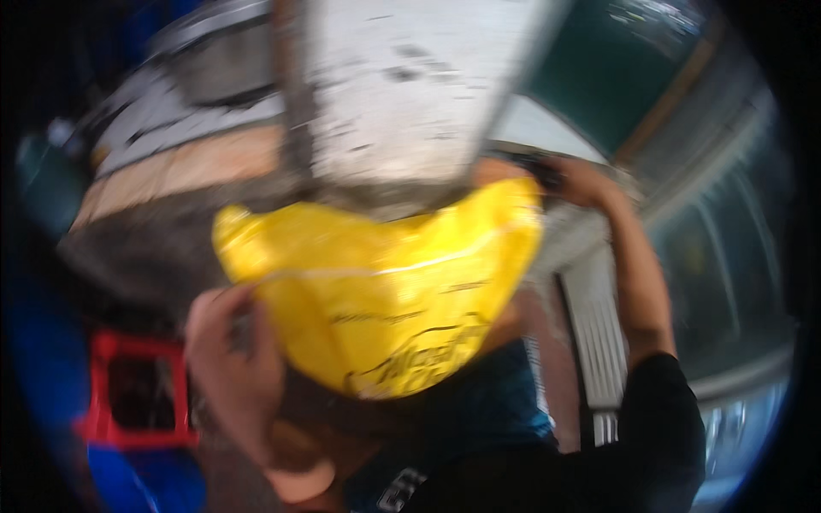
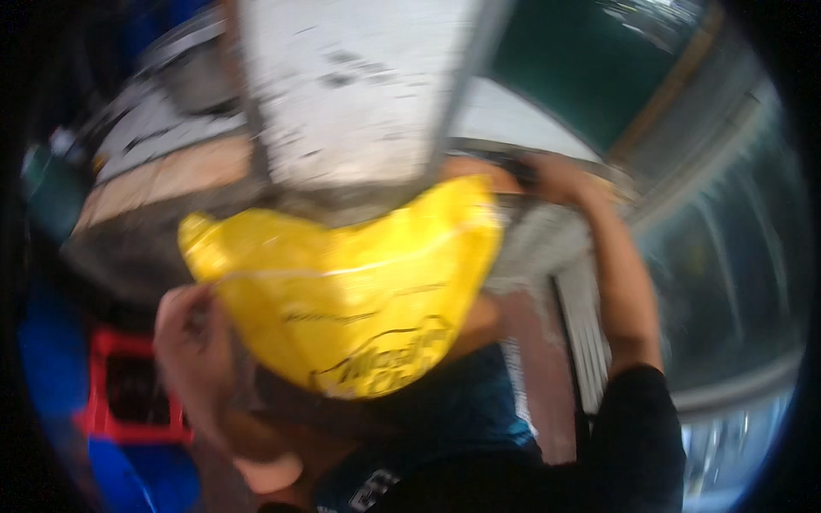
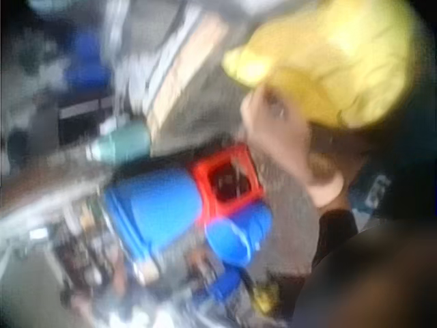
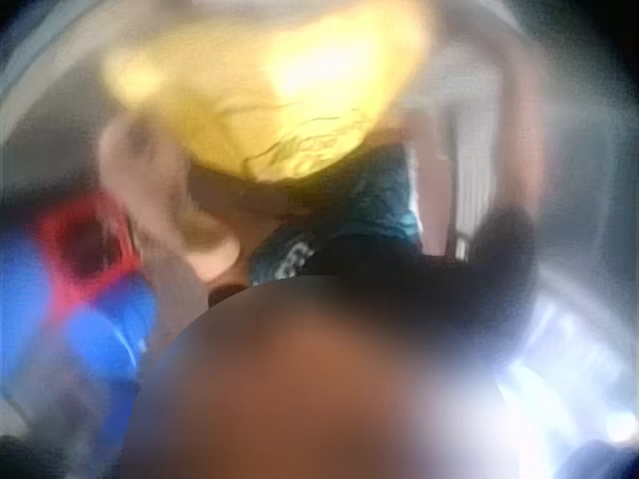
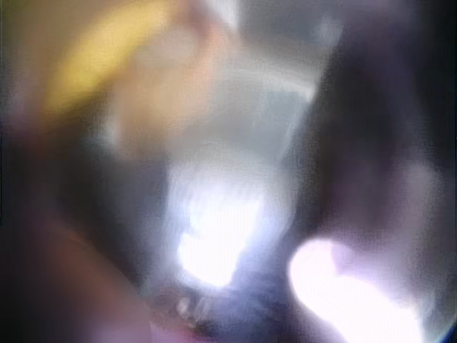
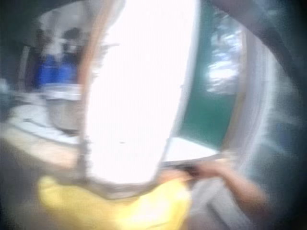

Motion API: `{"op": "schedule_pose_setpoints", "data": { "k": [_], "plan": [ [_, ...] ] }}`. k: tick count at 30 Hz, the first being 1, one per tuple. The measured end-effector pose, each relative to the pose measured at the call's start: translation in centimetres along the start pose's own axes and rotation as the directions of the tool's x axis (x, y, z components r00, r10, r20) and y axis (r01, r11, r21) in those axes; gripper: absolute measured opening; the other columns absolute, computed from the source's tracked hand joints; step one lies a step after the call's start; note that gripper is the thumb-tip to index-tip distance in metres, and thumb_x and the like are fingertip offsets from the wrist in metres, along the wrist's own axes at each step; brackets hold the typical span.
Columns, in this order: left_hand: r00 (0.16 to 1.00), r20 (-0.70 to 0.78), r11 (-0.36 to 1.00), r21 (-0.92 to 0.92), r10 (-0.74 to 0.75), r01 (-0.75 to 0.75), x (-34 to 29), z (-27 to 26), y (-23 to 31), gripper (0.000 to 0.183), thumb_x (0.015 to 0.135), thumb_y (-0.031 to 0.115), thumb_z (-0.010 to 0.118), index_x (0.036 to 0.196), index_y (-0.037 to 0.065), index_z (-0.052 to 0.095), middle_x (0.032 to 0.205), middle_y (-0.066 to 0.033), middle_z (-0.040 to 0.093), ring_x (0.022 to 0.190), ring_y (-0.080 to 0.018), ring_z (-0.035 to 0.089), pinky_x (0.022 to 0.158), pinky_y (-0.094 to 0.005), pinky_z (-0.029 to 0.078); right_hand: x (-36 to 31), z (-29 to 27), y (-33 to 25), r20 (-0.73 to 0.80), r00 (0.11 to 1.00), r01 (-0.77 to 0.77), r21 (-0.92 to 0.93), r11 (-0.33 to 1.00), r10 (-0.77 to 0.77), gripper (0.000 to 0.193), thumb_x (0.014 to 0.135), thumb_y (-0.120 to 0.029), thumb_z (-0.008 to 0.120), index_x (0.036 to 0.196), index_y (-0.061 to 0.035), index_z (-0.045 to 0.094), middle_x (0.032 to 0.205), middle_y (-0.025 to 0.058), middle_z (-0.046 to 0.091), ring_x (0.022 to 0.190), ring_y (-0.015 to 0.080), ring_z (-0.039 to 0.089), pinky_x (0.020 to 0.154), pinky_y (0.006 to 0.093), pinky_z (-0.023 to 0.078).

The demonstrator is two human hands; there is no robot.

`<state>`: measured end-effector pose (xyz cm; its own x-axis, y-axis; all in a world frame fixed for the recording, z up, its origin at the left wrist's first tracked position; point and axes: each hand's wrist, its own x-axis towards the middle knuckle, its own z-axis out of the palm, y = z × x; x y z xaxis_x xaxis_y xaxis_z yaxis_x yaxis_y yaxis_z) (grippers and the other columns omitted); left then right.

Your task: The person carries a large yellow rice bag, places it on the floor, and uses scissors to cut the top stitching. They then pull the cut threads to open the bag.

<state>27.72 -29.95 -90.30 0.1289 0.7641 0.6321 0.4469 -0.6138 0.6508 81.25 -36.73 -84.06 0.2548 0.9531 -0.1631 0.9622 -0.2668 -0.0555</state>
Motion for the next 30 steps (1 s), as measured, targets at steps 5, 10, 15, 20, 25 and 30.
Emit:
{"op": "schedule_pose_setpoints", "data": {
  "k": [5, 10, 15, 20, 25, 30],
  "plan": [
    [1.000, -0.018, 1.000, -0.009, -0.013, 0.013, 0.8, 0.1, 1.1, 0.020, 0.082, -0.002, 0.073, 0.102, 0.002, 0.070, 0.095, -0.0141, 0.066, 0.088, -0.0319, 0.065, 0.079, -0.0380, 0.051, 1.7, -1.0, 0.9, -0.062, 0.987, 0.140, -0.137, 0.981, -0.149, 0.067, 0.083, -0.012, 0.074, 0.146, -0.0092, 0.052, 0.125, 0.0208, 0.069, 0.116, 0.0382, 0.066, 0.101, 0.0426, 0.051],
    [0.999, -0.020, 0.989, 0.143, 0.044, -0.041, 1.4, 2.0, 1.7, 0.027, 0.080, 0.003, 0.079, 0.106, 0.002, 0.074, 0.097, -0.0147, 0.066, 0.090, -0.0309, 0.065, 0.081, -0.0366, 0.051, 3.0, -1.5, 0.3, 0.009, 0.999, 0.040, -0.241, 0.970, -0.039, 0.072, 0.082, -0.015, 0.074, 0.149, -0.0105, 0.048, 0.109, 0.0252, 0.072, 0.099, 0.0426, 0.068, 0.089, 0.0454, 0.053],
    [0.996, -0.074, 0.994, 0.104, 0.047, -0.039, 1.6, 2.7, 1.0, 0.019, 0.082, 0.002, 0.077, 0.101, 0.001, 0.075, 0.093, -0.0139, 0.066, 0.087, -0.0303, 0.066, 0.079, -0.0364, 0.052, 1.3, -1.8, 0.0, 0.105, 0.990, 0.103, -0.065, 0.993, -0.096, 0.068, 0.081, -0.024, 0.079, 0.142, -0.0049, 0.056, 0.091, 0.0227, 0.073, 0.079, 0.0332, 0.069, 0.074, 0.0421, 0.053],
    [0.995, -0.080, 0.997, -0.042, 0.063, -0.066, 2.1, 2.6, -0.5, 0.010, 0.086, -0.002, 0.072, 0.096, -0.002, 0.069, 0.089, -0.0128, 0.065, 0.080, -0.0261, 0.064, 0.075, -0.0319, 0.051, -3.6, -1.6, 0.9, 0.040, 0.999, -0.025, -0.044, 0.999, 0.027, 0.060, 0.080, -0.028, 0.082, 0.128, 0.0022, 0.063, 0.088, 0.0181, 0.073, 0.075, 0.0211, 0.066, 0.070, 0.0365, 0.051],
    [1.000, -0.030, 0.988, -0.153, 0.000, -0.004, 2.4, 1.7, -1.4, 0.009, 0.089, -0.002, 0.070, 0.096, -0.002, 0.064, 0.088, -0.0143, 0.062, 0.077, -0.0310, 0.063, 0.071, -0.0345, 0.051, -14.7, 1.7, 0.1, -0.305, 0.949, 0.200, 0.770, 0.606, 0.075, 0.058, 0.093, -0.033, 0.072, 0.137, -0.0017, 0.052, 0.091, 0.0062, 0.064, 0.078, 0.0186, 0.064, 0.068, 0.0290, 0.050],
    [0.998, 0.040, 0.987, -0.148, -0.050, 0.055, 2.4, 1.3, -0.7, 0.011, 0.088, -0.001, 0.071, 0.097, -0.003, 0.065, 0.088, -0.0137, 0.063, 0.077, -0.0278, 0.063, 0.071, -0.0345, 0.051, -18.7, 7.0, -9.4, -0.146, 0.849, 0.033, 0.974, -0.225, -0.507, 0.114, 0.078, -0.078, 0.070, 0.147, 0.0082, 0.039, 0.098, 0.0166, 0.069, 0.086, 0.0228, 0.067, 0.074, 0.0325, 0.051]
  ]
}}
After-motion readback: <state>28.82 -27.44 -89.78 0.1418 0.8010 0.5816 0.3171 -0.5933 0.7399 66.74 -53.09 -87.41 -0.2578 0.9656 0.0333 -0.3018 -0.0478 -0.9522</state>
